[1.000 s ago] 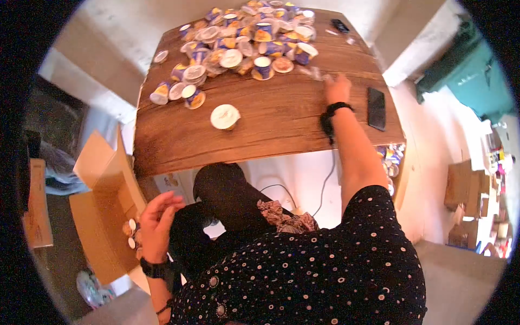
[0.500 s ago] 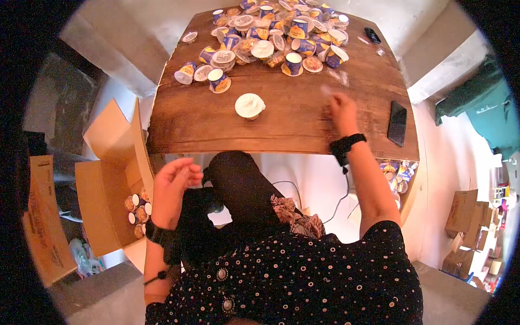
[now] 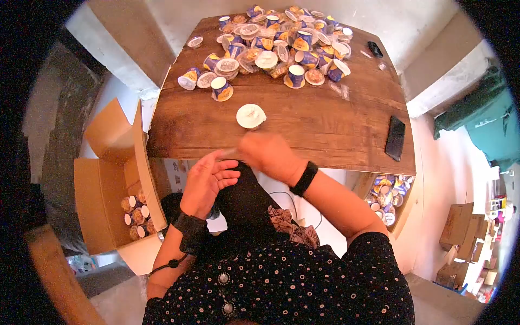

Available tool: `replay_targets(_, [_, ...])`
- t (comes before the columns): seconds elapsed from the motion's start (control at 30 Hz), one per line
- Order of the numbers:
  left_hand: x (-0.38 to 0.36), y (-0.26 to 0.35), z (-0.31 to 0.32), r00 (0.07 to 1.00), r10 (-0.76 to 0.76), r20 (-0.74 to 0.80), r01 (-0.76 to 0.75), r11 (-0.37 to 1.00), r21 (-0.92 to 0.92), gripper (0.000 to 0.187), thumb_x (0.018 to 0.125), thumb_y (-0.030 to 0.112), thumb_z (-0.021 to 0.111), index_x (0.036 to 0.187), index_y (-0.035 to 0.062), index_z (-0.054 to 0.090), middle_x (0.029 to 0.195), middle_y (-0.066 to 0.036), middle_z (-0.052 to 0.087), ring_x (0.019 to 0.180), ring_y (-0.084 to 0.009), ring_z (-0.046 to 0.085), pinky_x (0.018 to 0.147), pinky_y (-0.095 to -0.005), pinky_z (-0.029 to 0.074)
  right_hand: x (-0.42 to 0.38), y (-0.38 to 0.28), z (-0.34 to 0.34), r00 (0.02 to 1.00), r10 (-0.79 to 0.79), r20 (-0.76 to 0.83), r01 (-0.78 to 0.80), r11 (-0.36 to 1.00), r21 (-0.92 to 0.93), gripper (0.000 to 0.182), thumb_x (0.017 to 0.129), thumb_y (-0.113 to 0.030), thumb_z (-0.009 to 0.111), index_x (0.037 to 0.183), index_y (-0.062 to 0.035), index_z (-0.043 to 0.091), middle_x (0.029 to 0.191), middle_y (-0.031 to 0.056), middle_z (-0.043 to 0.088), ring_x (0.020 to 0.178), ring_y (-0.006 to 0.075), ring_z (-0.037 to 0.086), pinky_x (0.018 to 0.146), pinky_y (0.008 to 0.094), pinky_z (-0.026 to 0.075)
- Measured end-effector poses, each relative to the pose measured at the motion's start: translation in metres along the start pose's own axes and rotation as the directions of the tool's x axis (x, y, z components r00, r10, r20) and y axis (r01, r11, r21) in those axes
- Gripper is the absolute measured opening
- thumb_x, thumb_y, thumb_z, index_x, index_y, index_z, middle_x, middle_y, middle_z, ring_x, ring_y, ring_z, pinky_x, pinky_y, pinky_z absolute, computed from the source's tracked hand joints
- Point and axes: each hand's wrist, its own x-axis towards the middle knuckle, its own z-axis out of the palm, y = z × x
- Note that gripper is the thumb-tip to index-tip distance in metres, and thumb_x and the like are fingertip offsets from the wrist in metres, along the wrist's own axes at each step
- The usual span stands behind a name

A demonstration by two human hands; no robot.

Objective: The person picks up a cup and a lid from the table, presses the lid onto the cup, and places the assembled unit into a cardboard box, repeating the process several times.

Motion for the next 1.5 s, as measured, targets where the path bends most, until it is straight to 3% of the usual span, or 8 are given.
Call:
replay_targets(0.2, [0.009,-0.014,-0.014,0.999,-0.034,0.001,0.034,0.998,0.043,0.025,0.092,0.012,0.05,0.111,-0.0037,0.051,0.098,-0.017,0.062,0.083,-0.0221,0.064,0.073,-0.0316,0.054,-0.003,0.0,0.007,0.951,-0.215,0.223,0.225,0.974,-0.018,0.015,0.079,-0.015,0.062,0.088,-0.0068,0.054,0.081,0.0095,0.058,0.073,0.0314,0.06,0.059,0.0389,0.048])
replay_targets(0.37, [0.008,-0.015,-0.017,1.0,-0.009,-0.022,0.009,1.0,0.0,0.023,0.091,0.01,0.051,0.11,-0.0039,0.052,0.098,-0.016,0.063,0.082,-0.0217,0.064,0.073,-0.0308,0.054,0.026,0.062,-0.008,0.929,0.301,-0.215,-0.265,0.947,0.181,0.014,0.082,-0.008,0.056,0.095,-0.0032,0.061,0.085,0.0166,0.062,0.074,0.0302,0.061,0.064,0.0362,0.048])
replay_targets(0.87, [0.016,-0.036,-0.025,0.998,-0.041,-0.041,0.044,0.997,0.064,0.02,0.092,0.009,0.049,0.108,-0.0021,0.052,0.101,-0.017,0.062,0.087,-0.0222,0.065,0.072,-0.0284,0.056,0.128,0.183,-0.035,0.905,0.28,-0.321,-0.402,0.81,-0.427,0.016,0.079,-0.017,0.06,0.088,-0.0051,0.064,0.086,0.0167,0.063,0.083,0.034,0.06,0.072,0.0424,0.047])
replay_targets(0.93, [0.017,-0.036,-0.025,0.998,-0.049,-0.035,0.05,0.998,0.043,0.02,0.092,0.009,0.049,0.108,-0.0018,0.053,0.102,-0.017,0.062,0.087,-0.0226,0.065,0.072,-0.0287,0.056,0.134,0.176,-0.024,0.954,-0.121,-0.274,-0.033,0.866,-0.498,0.017,0.076,-0.018,0.063,0.089,-0.0071,0.064,0.087,0.0137,0.063,0.085,0.0337,0.058,0.074,0.0419,0.047])
replay_targets(1.07, [0.016,-0.033,-0.024,0.998,-0.061,-0.025,0.063,0.997,0.053,0.021,0.092,0.011,0.051,0.109,-0.0014,0.052,0.103,-0.018,0.062,0.089,-0.0231,0.065,0.071,-0.0291,0.056,0.127,0.181,0.005,0.996,-0.021,-0.091,-0.058,0.62,-0.783,0.021,0.073,-0.021,0.07,0.092,-0.0121,0.064,0.097,0.0088,0.062,0.094,0.0265,0.056,0.081,0.038,0.042])
replay_targets(1.27, [0.016,-0.031,-0.025,0.997,-0.068,-0.037,0.07,0.997,0.043,0.02,0.092,0.01,0.051,0.109,-0.0019,0.052,0.101,-0.017,0.062,0.089,-0.0231,0.065,0.07,-0.0288,0.056,0.122,0.177,0.006,0.999,0.033,0.016,-0.009,0.637,-0.771,0.009,0.075,-0.009,0.059,0.083,-0.0102,0.063,0.094,0.004,0.063,0.091,0.0245,0.058,0.079,0.0373,0.042])
replay_targets(1.4, [0.016,-0.033,-0.026,0.998,-0.063,-0.016,0.064,0.996,0.058,0.021,0.092,0.01,0.05,0.109,-0.0021,0.052,0.1,-0.017,0.062,0.088,-0.0227,0.065,0.069,-0.0281,0.056,0.107,0.182,-0.017,0.98,-0.088,-0.18,-0.018,0.855,-0.518,0.011,0.078,-0.005,0.056,0.087,-0.0036,0.062,0.084,0.0137,0.063,0.081,0.0307,0.061,0.072,0.0395,0.047])
replay_targets(1.5, [0.017,-0.032,-0.025,0.997,-0.07,-0.037,0.073,0.995,0.071,0.02,0.093,0.01,0.049,0.109,-0.0022,0.052,0.1,-0.017,0.062,0.087,-0.0225,0.065,0.069,-0.028,0.056,0.09,0.189,-0.047,0.841,0.181,-0.511,-0.359,0.892,-0.276,0.012,0.082,-0.008,0.057,0.091,-0.0018,0.062,0.085,0.0157,0.064,0.079,0.0303,0.063,0.069,0.0358,0.049])
